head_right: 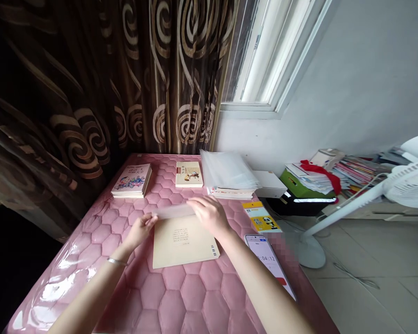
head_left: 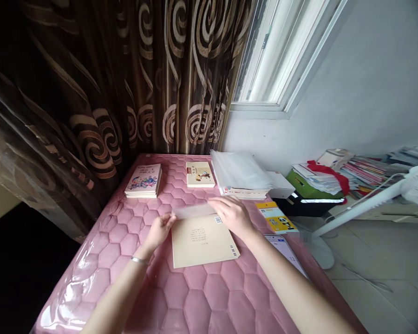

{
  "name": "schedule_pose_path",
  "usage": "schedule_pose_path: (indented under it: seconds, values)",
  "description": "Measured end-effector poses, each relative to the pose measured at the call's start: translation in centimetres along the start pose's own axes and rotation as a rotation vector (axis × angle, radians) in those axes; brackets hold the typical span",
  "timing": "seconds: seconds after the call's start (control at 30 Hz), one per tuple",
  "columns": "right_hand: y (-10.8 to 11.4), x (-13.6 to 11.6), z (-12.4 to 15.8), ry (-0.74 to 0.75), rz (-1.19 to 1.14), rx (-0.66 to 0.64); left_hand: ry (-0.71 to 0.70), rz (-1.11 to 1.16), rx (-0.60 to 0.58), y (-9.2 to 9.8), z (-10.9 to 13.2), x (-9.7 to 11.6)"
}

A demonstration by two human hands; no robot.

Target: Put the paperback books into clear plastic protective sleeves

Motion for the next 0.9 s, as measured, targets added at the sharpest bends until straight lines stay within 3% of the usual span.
schedule_pose_path:
  seconds: [0.1,0.17,0.33,0.43,0.5,0.7,0.9]
  values:
    - [1.2,0.5,-1.2,-0.037,0.029,0.180,0.067,0.090,0.084,-0.7,-3.4,-0.7]
    - [1.2,0.9,-0.3,-0.075,-0.036,0.216,0.108,0.111,0.109,-1.2,-5.3,-1.5]
    - [-0.6,1.5,5.1,-0.199,-0.178,0.007,0.190,0.092,0.136,-1.7,-7.3,-3.4]
    - [-1.4,1.5,8.5,-0.302,-0.171,-0.114,0.208,0.049,0.174,-1.3,-6.6,-4.0]
    - [-1.6,1.8,10.4,-0.410,-0.118,-0.124,0.214,0.023,0.213,-0.9,-5.6,-4.3]
    - [-2.9,3.0,14.1,-0.577,-0.092,0.017,0.189,-0.001,0.249,-1.2,-2.2,-4.6]
    - [-4.2,2.7,15.0,-0.620,-0.052,0.123,0.120,-0.050,0.333,-2.5,-0.6,-4.3]
Point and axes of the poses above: each hand's wrist, its own z-axis away from the middle knuckle, its own y-axis out of the back of the hand, x = y × z, the point moved 5 cm from there along -z, towards the middle knuckle, and after that the axes turned 10 degrees about -z, right-handed, at the moved point
